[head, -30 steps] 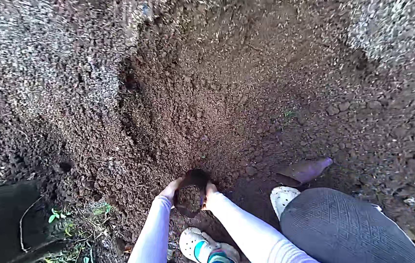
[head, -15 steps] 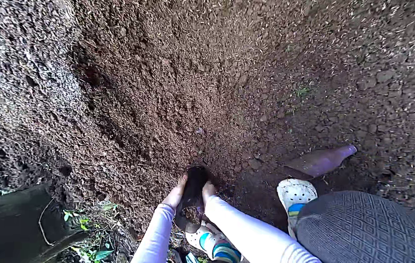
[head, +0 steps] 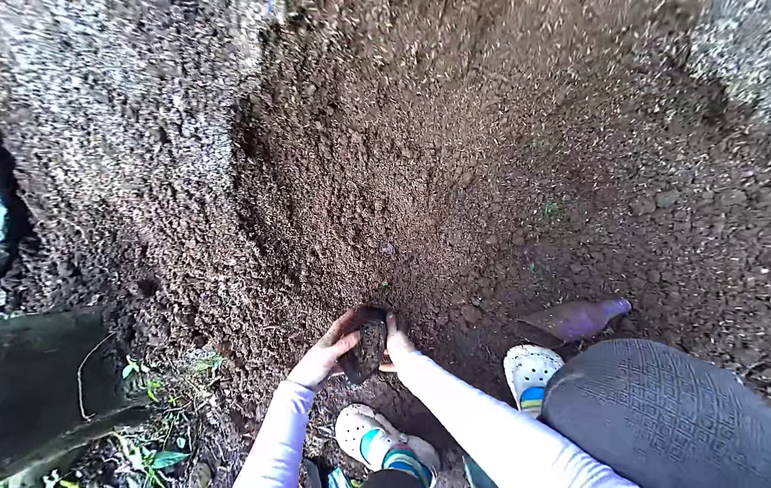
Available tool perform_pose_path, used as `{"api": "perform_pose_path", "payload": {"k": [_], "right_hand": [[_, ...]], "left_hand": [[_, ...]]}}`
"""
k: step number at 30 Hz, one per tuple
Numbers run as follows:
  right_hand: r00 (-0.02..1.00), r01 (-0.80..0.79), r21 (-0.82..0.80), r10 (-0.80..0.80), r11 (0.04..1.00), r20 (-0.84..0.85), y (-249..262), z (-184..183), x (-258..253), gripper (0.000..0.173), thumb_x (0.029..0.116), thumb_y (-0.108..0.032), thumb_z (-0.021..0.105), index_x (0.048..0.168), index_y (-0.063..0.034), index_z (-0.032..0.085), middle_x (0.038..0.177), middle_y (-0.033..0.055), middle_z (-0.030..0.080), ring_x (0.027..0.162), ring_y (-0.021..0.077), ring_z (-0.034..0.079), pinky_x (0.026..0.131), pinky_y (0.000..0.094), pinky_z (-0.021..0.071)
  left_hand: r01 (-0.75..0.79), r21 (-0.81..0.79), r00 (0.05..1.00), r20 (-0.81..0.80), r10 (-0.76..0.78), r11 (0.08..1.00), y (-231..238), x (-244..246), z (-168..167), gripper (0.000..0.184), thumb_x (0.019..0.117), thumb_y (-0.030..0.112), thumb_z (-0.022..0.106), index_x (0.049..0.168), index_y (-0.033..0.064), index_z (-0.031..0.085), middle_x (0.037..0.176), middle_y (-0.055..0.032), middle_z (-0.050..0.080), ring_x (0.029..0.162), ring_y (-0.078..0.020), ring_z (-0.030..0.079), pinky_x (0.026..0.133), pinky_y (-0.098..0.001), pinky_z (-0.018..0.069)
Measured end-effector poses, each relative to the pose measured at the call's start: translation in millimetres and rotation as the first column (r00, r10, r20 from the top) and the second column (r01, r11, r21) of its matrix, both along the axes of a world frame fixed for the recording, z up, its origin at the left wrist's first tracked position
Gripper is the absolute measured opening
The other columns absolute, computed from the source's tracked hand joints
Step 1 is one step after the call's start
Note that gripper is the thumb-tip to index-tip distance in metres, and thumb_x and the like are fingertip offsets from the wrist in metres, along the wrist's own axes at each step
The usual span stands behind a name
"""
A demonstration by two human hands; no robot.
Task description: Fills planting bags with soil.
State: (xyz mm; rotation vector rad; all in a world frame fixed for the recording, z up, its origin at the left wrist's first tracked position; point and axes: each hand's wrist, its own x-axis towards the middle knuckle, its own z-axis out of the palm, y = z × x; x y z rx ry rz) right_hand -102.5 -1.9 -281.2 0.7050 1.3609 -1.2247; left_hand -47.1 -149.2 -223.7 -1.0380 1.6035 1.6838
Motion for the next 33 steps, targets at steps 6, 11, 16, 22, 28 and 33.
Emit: {"api": "perform_pose_path", "payload": {"k": [6,11,16,22,28,33], "right_hand": [[0.811,-0.502,0.028,0.481,0.865,-0.333,18.4,27.5,-4.7,0.09,0.0981,-0.064,0.056,0.161,-0.0062,0.027,0.158,0.0267,0.039,0.135,0.0427,0.053,0.103,0.0597,0.0511],[0.458,-0.776,0.269,0.803,0.57,-0.382,17.2,61.9,-25.3,0.081,0.1004,-0.041,0.066,0.159,-0.0026,0.024,0.142,0.0266,0.055,0.118,0.0373,0.066,0.099,0.052,0.0539],[0.316,-0.808,0.373,0.87,0.456,-0.379,17.3,68.2,-31.5,0.065,0.1089,-0.055,0.033,0.149,-0.0063,0.049,0.144,0.0201,0.059,0.136,0.0353,0.055,0.111,0.0576,0.0433],[0.199,-0.84,0.354,0.84,0.411,-0.504,18.1,54.9,-24.6,0.048,0.1136,-0.035,0.031,0.14,-0.003,0.056,0.141,0.0227,0.06,0.134,0.0391,0.056,0.108,0.0597,0.0445],[0.166,-0.871,0.294,0.8,0.393,-0.576,21.2,49.6,-11.7,0.045,0.1132,-0.03,0.032,0.135,0.0007,0.057,0.134,0.0248,0.063,0.128,0.041,0.06,0.104,0.0594,0.0465],[0.178,-0.885,0.255,0.789,0.39,-0.588,19.5,46.5,-8.2,0.047,0.114,-0.031,0.028,0.136,-0.0004,0.055,0.136,0.0236,0.062,0.128,0.0397,0.06,0.103,0.0585,0.0468]], "left_hand": [[-0.231,-0.269,0.972,-0.032,0.231,0.935,28.0,35.4,-6.9,0.06,0.1049,0.02,0.061,0.158,0.0097,0.035,0.144,-0.0226,0.055,0.114,-0.0315,0.065,0.09,-0.0483,0.0568],[0.24,-0.656,0.958,0.041,-0.284,0.715,18.9,24.4,2.9,0.069,0.0978,0.033,0.069,0.158,0.0119,0.04,0.159,-0.0249,0.039,0.144,-0.0427,0.042,0.117,-0.0559,0.0361],[0.026,-0.355,0.969,0.238,0.063,0.935,27.2,11.7,4.7,0.095,0.0985,0.051,0.066,0.164,0.0125,0.01,0.15,-0.0318,0.046,0.13,-0.0483,0.056,0.097,-0.0655,0.0524],[-0.384,-0.312,0.881,0.16,0.446,0.869,56.0,11.0,-26.4,0.069,0.1024,0.03,0.066,0.154,0.0038,0.029,0.124,-0.0292,0.06,0.097,-0.037,0.068,0.077,-0.0494,0.0597],[-0.359,-0.568,0.876,0.069,0.477,0.741,74.9,7.1,-46.4,0.073,0.0944,0.012,0.074,0.151,-0.0031,0.03,0.124,-0.0314,0.06,0.106,-0.04,0.064,0.088,-0.0555,0.0536],[-0.185,-0.672,0.88,0.212,0.425,0.717,77.3,-8.3,-43.1,0.073,0.097,0.013,0.069,0.154,-0.0028,0.026,0.133,-0.0312,0.059,0.121,-0.0407,0.061,0.099,-0.0553,0.0502]]}}
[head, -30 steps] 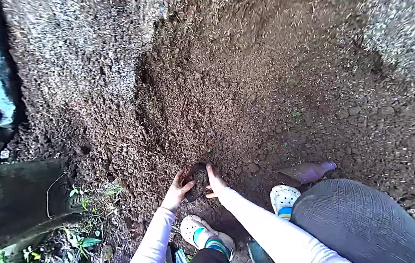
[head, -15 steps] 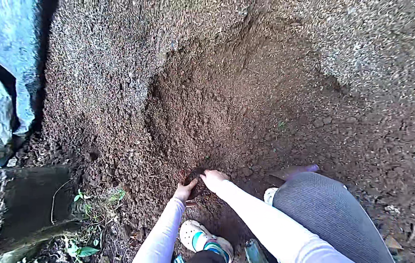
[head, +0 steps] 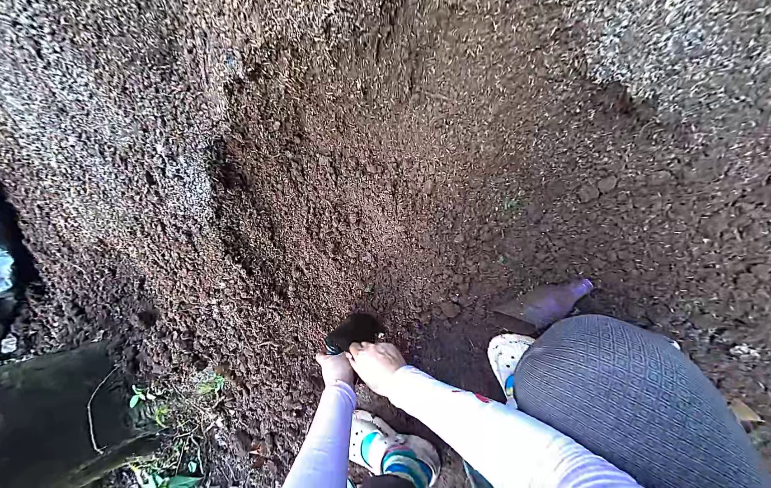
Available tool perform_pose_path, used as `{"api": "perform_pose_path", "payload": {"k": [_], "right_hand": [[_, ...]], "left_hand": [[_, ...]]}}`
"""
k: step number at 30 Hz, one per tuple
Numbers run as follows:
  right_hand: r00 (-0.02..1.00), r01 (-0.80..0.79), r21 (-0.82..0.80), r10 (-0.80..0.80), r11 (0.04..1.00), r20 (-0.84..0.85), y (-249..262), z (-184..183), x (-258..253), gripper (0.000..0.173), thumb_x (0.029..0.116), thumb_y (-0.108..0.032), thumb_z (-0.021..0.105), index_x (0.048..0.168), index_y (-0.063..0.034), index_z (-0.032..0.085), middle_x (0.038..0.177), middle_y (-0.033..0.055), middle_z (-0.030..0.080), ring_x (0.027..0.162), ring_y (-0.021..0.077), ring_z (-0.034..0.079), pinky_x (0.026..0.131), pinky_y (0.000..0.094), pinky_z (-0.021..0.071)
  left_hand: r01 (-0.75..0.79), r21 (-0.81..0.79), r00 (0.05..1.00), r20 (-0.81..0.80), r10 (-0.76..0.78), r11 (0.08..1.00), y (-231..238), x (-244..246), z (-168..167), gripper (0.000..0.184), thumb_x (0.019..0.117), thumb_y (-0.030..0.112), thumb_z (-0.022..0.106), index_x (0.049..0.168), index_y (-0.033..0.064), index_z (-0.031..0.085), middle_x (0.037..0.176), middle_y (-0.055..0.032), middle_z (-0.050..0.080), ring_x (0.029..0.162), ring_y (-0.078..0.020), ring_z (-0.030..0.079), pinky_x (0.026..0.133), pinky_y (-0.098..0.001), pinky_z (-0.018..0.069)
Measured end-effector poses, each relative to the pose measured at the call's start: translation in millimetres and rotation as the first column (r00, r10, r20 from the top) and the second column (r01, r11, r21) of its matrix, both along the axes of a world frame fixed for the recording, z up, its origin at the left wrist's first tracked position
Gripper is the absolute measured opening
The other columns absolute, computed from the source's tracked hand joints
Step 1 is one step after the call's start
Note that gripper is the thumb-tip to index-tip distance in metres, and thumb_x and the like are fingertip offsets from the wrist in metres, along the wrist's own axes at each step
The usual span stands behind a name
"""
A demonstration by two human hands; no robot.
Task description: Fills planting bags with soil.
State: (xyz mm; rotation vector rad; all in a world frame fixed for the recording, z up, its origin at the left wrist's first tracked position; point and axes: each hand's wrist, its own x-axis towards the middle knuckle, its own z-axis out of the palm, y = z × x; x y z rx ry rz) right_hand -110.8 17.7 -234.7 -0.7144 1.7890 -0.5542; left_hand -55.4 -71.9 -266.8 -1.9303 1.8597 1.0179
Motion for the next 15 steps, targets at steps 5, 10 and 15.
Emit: {"api": "perform_pose_path", "payload": {"k": [5,10,15], "right_hand": [[0.999,0.035,-0.04,-0.034,0.999,0.03,4.7,-1.1,-7.0,0.055,0.1128,-0.044,0.028,0.134,-0.0032,0.059,0.136,0.0211,0.063,0.13,0.0378,0.059,0.105,0.0594,0.0455],[0.685,0.648,0.126,-0.647,0.751,0.336,28.7,-16.7,-17.4,0.067,0.1129,-0.045,0.015,0.149,0.0006,0.048,0.145,0.0261,0.056,0.135,0.0368,0.055,0.114,0.0556,0.0409],[-0.12,0.683,0.658,-0.839,0.318,0.53,17.8,-65.7,17.3,0.066,0.1123,-0.051,0.022,0.158,-0.0036,0.027,0.138,0.0336,0.053,0.108,0.043,0.065,0.089,0.0544,0.0546]], "left_hand": [[0.062,0.076,0.998,-0.015,-0.061,0.995,-11.5,9.4,0.9,0.07,0.0996,0.019,0.066,0.154,-0.0006,0.026,0.122,-0.0295,0.063,0.107,-0.0383,0.066,0.089,-0.0538,0.0541],[0.131,0.506,0.991,-0.09,-0.098,0.853,-52.0,8.7,43.4,0.056,0.1031,0.031,0.051,0.154,0.0098,0.039,0.15,-0.0223,0.05,0.134,-0.041,0.051,0.1,-0.064,0.0466],[0.023,0.542,0.997,-0.071,0.018,0.84,-74.0,-26.6,55.7,0.065,0.1067,0.06,0.025,0.151,0.0165,0.044,0.149,-0.0246,0.048,0.13,-0.0491,0.051,0.092,-0.0745,0.0434]]}}
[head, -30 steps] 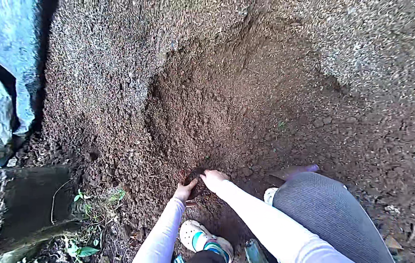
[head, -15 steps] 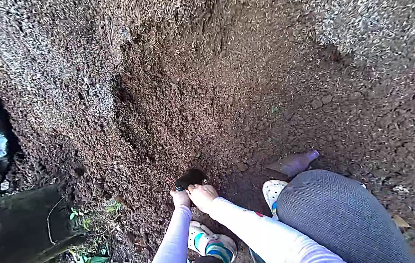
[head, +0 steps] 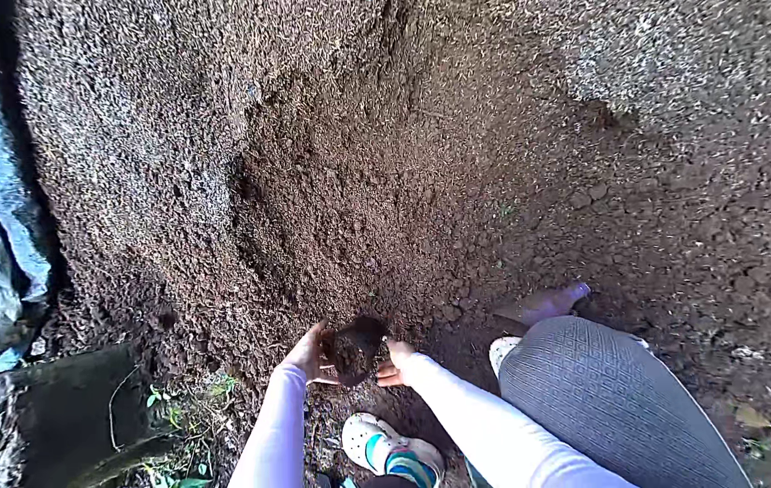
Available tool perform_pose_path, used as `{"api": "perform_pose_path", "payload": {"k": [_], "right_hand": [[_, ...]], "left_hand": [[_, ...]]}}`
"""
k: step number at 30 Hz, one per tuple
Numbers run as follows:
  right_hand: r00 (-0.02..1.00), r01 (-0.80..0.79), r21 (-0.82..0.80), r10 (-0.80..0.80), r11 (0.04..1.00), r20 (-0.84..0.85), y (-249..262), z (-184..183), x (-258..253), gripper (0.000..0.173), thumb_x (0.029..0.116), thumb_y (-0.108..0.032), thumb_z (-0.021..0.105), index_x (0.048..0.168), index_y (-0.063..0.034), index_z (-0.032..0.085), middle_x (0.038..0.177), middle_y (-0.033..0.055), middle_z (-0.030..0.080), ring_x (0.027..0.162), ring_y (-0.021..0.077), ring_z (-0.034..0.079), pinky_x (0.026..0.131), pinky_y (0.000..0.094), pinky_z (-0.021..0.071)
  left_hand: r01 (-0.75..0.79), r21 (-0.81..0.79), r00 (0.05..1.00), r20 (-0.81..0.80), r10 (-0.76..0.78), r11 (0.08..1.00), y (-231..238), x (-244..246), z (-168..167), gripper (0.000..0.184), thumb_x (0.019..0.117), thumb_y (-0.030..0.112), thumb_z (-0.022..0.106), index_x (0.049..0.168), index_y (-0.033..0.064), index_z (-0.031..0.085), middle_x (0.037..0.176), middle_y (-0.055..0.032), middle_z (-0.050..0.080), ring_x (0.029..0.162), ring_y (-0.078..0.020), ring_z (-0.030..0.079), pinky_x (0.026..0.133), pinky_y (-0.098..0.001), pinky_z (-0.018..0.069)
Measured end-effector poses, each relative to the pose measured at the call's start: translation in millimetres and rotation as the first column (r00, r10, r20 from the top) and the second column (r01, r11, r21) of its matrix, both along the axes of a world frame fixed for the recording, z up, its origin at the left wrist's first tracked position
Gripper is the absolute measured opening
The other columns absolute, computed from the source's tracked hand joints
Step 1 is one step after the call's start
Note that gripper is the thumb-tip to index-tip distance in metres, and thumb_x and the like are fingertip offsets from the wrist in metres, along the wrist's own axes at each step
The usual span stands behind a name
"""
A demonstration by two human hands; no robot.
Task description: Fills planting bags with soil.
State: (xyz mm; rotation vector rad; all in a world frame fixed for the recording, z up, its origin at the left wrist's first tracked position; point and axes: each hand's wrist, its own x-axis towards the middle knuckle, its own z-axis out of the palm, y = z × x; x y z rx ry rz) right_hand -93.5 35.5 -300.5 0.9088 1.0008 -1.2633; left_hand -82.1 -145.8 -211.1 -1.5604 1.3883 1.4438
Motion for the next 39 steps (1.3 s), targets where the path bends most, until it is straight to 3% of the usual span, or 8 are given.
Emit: {"api": "perform_pose_path", "payload": {"k": [10,18,22,24,26,28,34,39], "right_hand": [[0.97,0.242,0.233,-0.23,0.942,-0.078,-56.5,-22.1,20.9,0.061,0.1144,-0.041,0.019,0.153,0.0025,0.039,0.155,0.0281,0.043,0.144,0.0406,0.043,0.115,0.0588,0.0363],[0.999,0.036,0.338,-0.036,0.94,-0.008,-78.9,-20.7,6.9,0.054,0.1147,-0.026,0.018,0.152,0.0093,0.037,0.155,0.0267,0.045,0.146,0.035,0.044,0.12,0.0461,0.034],[0.987,0.14,0.269,-0.155,0.953,0.035,-68.4,-16.7,-5.4,0.059,0.1138,-0.038,0.023,0.146,0.0053,0.046,0.145,0.0307,0.05,0.134,0.0429,0.051,0.107,0.0607,0.0434],[0.977,-0.188,0.111,0.197,0.976,-0.084,-43.5,-12.2,-22.3,0.053,0.1149,-0.03,0.02,0.151,0.0039,0.04,0.147,0.0303,0.049,0.132,0.0422,0.054,0.104,0.0583,0.047],[0.576,-0.745,0.121,0.724,0.656,-0.379,-21.9,8.3,-56.0,0.046,0.1124,-0.018,0.031,0.15,0.0057,0.044,0.15,0.0277,0.049,0.14,0.0395,0.05,0.113,0.0559,0.0413],[0.237,-0.835,0.313,0.81,0.452,-0.537,-10.5,34.2,-95.4,0.045,0.1107,-0.027,0.039,0.142,0.0021,0.054,0.144,0.0267,0.056,0.135,0.0413,0.054,0.11,0.0612,0.0423],[0.029,-0.133,0.713,0.722,0.688,-0.691,8.5,34.3,-204.4,0.039,0.1088,-0.019,0.042,0.143,-0.0065,0.056,0.144,0.0239,0.055,0.136,0.0437,0.05,0.11,0.062,0.042],[-0.009,-0.205,0.838,0.855,0.506,-0.519,15.7,2.8,-243.8,0.061,0.1044,-0.029,0.056,0.159,-0.0093,0.038,0.167,0.0161,0.029,0.155,0.0426,0.021,0.116,0.0713,0.0257]], "left_hand": [[0.589,-0.021,0.791,0.22,-0.571,0.808,8.5,-38.2,-37.4,0.056,0.1122,0.046,0.034,0.134,0.0016,0.06,0.129,-0.0223,0.062,0.117,-0.0342,0.061,0.097,-0.0569,0.049],[0.556,0.084,0.774,0.31,-0.552,0.827,2.6,-38.6,-43.9,0.062,0.1099,0.057,0.028,0.132,0.008,0.061,0.122,-0.0189,0.065,0.106,-0.035,0.064,0.08,-0.0592,0.0531],[0.377,0.019,0.911,0.171,-0.375,0.926,1.5,-30.6,-33.6,0.064,0.1092,0.058,0.023,0.139,0.0135,0.058,0.123,-0.0164,0.067,0.107,-0.0331,0.066,0.081,-0.058,0.0547],[0.218,0.027,0.976,-0.005,-0.218,0.975,0.1,-10.8,-31.4,0.064,0.1094,0.058,0.016,0.149,0.0193,0.05,0.127,-0.0135,0.067,0.106,-0.0301,0.067,0.081,-0.0539,0.0566],[0.101,0.018,0.989,-0.113,-0.099,0.995,0.2,13.6,-30.1,0.06,0.1108,0.053,0.017,0.151,0.0209,0.047,0.129,-0.0125,0.066,0.107,-0.0285,0.068,0.082,-0.0514,0.0572],[0.002,0.005,0.989,-0.145,-0.001,1.0,4.2,34.9,-27.2,0.058,0.1106,0.054,0.02,0.148,0.0228,0.051,0.124,-0.012,0.068,0.103,-0.0281,0.069,0.08,-0.0509,0.0579],[0.266,0.036,0.963,0.037,-0.267,0.963,-14.1,21.5,-29.8,0.078,0.1046,0.068,0.028,0.147,0.0068,0.051,0.136,-0.0263,0.059,0.12,-0.0448,0.061,0.091,-0.0688,0.0505],[0.915,0.087,0.364,0.246,-0.898,0.394,12.7,-64.6,-16.9,0.08,0.1085,0.061,0.026,0.143,-0.0048,0.055,0.15,-0.0289,0.05,0.144,-0.0421,0.045,0.117,-0.0635,0.0308]]}}
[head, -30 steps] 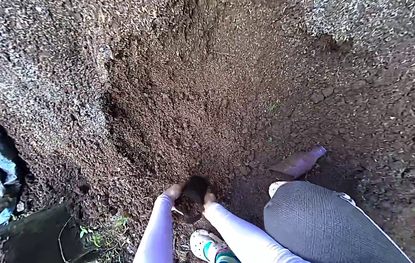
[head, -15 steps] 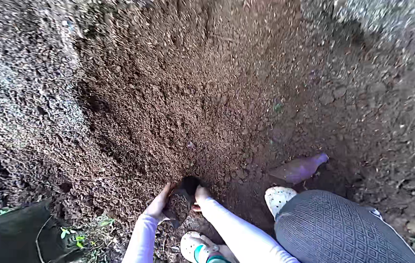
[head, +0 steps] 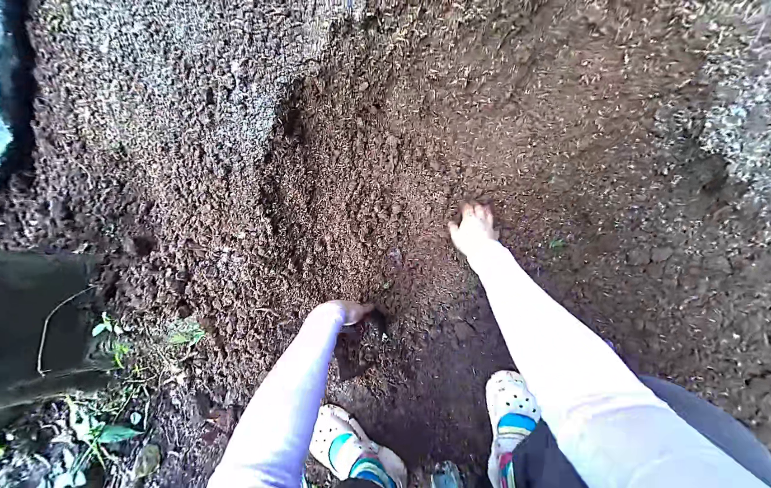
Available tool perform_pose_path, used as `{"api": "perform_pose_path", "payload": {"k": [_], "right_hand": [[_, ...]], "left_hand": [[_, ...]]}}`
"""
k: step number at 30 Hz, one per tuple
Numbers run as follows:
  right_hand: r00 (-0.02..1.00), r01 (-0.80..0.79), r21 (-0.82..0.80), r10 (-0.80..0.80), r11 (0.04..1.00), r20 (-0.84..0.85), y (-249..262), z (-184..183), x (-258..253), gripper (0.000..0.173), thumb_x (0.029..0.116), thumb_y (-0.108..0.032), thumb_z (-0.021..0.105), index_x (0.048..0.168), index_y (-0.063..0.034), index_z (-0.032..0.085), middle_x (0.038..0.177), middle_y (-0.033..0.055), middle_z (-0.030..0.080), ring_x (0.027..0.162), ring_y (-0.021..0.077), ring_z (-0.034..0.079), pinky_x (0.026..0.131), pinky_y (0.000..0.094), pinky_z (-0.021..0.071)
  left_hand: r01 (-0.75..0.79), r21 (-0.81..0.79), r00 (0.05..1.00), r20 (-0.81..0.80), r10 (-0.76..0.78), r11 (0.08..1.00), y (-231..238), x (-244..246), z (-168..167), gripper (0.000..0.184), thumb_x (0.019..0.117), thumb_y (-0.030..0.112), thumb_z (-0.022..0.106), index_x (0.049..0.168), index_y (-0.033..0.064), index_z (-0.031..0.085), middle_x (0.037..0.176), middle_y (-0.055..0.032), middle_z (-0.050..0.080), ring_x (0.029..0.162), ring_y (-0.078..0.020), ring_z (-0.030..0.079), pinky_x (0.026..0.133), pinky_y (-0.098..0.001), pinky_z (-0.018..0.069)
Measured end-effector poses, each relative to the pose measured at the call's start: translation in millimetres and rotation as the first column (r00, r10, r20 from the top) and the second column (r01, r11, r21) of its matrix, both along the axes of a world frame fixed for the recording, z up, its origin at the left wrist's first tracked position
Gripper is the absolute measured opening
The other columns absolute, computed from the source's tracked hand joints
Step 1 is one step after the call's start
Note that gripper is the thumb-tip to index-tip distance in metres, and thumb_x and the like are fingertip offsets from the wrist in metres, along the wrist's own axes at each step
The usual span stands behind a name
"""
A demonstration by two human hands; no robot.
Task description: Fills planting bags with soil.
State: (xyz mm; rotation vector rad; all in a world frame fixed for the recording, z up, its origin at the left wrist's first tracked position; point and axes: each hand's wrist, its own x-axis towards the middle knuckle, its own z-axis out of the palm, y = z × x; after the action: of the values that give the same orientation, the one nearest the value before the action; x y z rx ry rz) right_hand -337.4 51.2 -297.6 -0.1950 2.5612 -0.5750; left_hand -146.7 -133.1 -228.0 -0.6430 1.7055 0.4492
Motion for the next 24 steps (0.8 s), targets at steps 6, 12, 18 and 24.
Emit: {"api": "perform_pose_path", "payload": {"k": [6,12,18,24], "right_hand": [[0.989,-0.119,0.172,0.101,0.978,0.107,-1.9,-17.2,19.4,0.107,0.0874,-0.058,0.075,0.167,-0.0177,0.015,0.174,0.0096,-0.001,0.158,0.045,-0.003,0.114,0.0799,0.0167],[0.967,-0.234,0.243,0.2,0.941,0.156,17.0,-21.4,18.2,0.085,0.0834,-0.029,0.085,0.157,-0.0264,0.043,0.172,0.0123,0.015,0.152,0.0504,0.021,0.107,0.0726,0.0377],[0.877,0.27,-0.246,-0.133,0.931,0.462,27.1,21.6,11.1,0.083,0.0937,-0.017,0.074,0.162,-0.0074,0.027,0.158,0.0254,0.039,0.141,0.0398,0.045,0.11,0.0582,0.0428],[0.488,0.655,-0.383,0.023,0.651,0.872,2.9,74.2,65.9,0.028,0.105,-0.03,0.04,0.12,-0.0122,0.056,0.096,0.0093,0.067,0.076,0.0217,0.067,0.062,0.0401,0.0583]], "left_hand": [[0.387,-0.025,0.922,0.023,-0.387,0.922,62.8,-24.6,4.4,0.08,0.0999,0.067,0.048,0.123,-0.0068,0.066,0.137,-0.0299,0.06,0.133,-0.045,0.055,0.104,-0.0697,0.0422],[0.382,-0.034,0.92,-0.086,-0.383,0.924,57.3,-15.3,9.1,0.068,0.1063,0.056,0.044,0.129,-0.0061,0.062,0.137,-0.0317,0.058,0.131,-0.0496,0.054,0.102,-0.0748,0.0396],[-0.09,0.131,0.579,-0.8,0.159,0.987,-29.9,45.0,43.7,0.034,0.109,0.024,0.047,0.132,0.0073,0.066,0.14,-0.0148,0.062,0.134,-0.0298,0.057,0.114,-0.0508,0.0419],[-0.132,0.069,0.58,-0.804,0.133,0.989,-13.1,160.0,43.3,0.031,0.1062,0.03,0.052,0.129,0.0225,0.071,0.16,-0.0109,0.044,0.14,-0.0357,0.049,0.111,-0.0536,0.0425]]}}
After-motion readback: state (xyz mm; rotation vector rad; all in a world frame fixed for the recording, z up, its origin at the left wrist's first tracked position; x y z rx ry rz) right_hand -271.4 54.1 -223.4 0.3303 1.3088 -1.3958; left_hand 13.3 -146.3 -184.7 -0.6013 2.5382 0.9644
